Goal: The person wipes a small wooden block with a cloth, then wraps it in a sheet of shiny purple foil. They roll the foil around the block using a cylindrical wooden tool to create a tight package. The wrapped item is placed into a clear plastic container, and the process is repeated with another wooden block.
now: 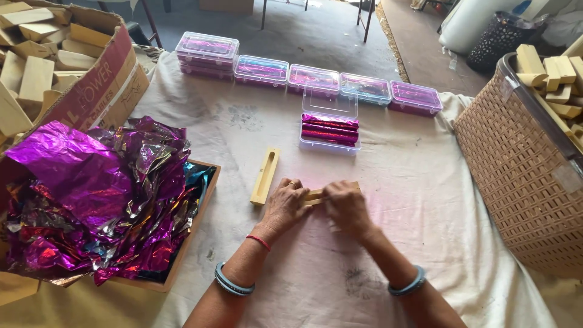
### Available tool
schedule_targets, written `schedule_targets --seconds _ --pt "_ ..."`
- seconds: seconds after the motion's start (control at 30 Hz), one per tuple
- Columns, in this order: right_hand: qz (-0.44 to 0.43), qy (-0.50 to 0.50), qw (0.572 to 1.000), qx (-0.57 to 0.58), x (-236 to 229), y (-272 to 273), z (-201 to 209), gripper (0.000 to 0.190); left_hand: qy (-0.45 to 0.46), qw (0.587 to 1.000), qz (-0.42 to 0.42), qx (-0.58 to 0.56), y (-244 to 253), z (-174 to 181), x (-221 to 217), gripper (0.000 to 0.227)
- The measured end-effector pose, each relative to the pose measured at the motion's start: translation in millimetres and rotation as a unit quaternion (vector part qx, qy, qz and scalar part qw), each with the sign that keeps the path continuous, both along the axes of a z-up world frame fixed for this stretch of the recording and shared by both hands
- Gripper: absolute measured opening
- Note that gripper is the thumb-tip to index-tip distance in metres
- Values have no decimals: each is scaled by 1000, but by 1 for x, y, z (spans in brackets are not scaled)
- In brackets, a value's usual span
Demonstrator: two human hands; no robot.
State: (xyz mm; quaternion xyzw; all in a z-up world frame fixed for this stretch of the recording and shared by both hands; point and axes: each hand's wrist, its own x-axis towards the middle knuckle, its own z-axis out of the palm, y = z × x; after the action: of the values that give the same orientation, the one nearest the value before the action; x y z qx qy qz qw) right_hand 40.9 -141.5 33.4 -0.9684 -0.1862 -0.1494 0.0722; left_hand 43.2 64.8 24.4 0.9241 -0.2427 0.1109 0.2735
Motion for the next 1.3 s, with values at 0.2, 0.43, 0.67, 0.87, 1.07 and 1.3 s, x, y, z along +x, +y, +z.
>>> schedule_targets --seconds 0.2,0.43,0.67,0.87,1.07,1.3 --pt "246 -101 941 211 -8 8 12 24 -17 992 -45 -120 9 8 1 42" --pt "75 -68 962 253 -3 -29 15 31 208 867 -119 -437 4 7 8 40" --pt "42 12 943 331 -22 -6 0 26 241 755 -169 -586 -10 14 -3 55" --pt "112 -98 918 368 -52 37 40 29 249 691 -134 -665 -21 23 -17 70" --pt "129 -177 914 343 -68 55 64 35 219 745 -157 -610 -34 29 -33 63" --pt "108 -148 909 375 -71 53 60 30 208 773 -120 -588 -34 19 -27 51"
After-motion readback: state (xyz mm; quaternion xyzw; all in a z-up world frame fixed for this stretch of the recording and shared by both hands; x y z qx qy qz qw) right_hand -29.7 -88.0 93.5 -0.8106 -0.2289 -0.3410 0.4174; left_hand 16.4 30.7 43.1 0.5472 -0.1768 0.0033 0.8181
